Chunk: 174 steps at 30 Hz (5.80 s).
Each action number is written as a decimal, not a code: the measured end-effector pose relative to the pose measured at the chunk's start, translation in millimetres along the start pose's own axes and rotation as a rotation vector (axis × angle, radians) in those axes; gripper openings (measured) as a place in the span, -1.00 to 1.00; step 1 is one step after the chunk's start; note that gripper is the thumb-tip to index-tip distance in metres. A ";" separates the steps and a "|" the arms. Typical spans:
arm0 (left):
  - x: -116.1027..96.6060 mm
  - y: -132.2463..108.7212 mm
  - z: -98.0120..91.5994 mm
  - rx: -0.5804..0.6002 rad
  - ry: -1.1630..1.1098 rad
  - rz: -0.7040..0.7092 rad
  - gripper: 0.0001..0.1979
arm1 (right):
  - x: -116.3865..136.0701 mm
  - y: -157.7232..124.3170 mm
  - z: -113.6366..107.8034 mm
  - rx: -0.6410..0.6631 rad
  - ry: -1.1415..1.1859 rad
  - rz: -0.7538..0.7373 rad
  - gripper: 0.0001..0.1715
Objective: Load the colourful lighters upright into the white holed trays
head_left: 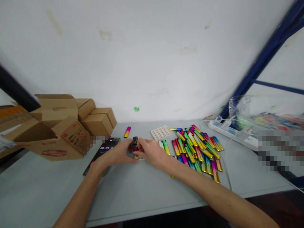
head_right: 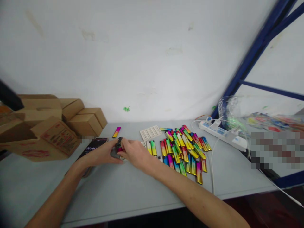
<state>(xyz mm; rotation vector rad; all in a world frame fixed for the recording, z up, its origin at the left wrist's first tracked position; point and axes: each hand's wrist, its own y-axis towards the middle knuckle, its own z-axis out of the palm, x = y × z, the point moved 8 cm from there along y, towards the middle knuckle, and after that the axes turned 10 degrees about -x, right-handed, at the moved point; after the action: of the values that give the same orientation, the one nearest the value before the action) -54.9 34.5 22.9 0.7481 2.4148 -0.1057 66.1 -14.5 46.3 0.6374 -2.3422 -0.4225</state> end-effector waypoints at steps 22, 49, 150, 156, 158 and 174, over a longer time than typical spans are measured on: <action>5.1 1.2 -6.3 -0.010 0.084 -0.032 -0.39 | -76.2 -55.8 -83.8 0.168 -0.588 0.377 -0.76; 2.9 0.8 -4.7 -0.009 0.082 -0.022 -0.41 | -37.6 -59.2 -109.1 -0.305 0.517 0.312 -0.44; 5.3 4.6 -0.5 -0.020 0.101 -0.103 -0.43 | -71.1 -51.9 -100.9 -0.141 0.809 0.358 -0.64; 3.8 3.8 -2.8 -0.036 0.082 -0.110 -0.39 | -50.7 -53.8 -102.4 -0.173 1.076 0.403 -0.46; 3.1 4.0 -1.9 -0.027 0.064 -0.105 -0.40 | -49.0 -53.7 -102.2 -0.184 1.135 0.461 -0.38; 0.0 3.7 -2.9 -0.037 0.041 -0.085 -0.48 | -35.5 -56.3 -121.9 -0.358 0.457 0.354 -0.48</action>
<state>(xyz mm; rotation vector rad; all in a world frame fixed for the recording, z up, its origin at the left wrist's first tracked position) -54.5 38.3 25.6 0.6364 2.4808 -0.0808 190.3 -57.4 91.1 0.1219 -1.8305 -0.4605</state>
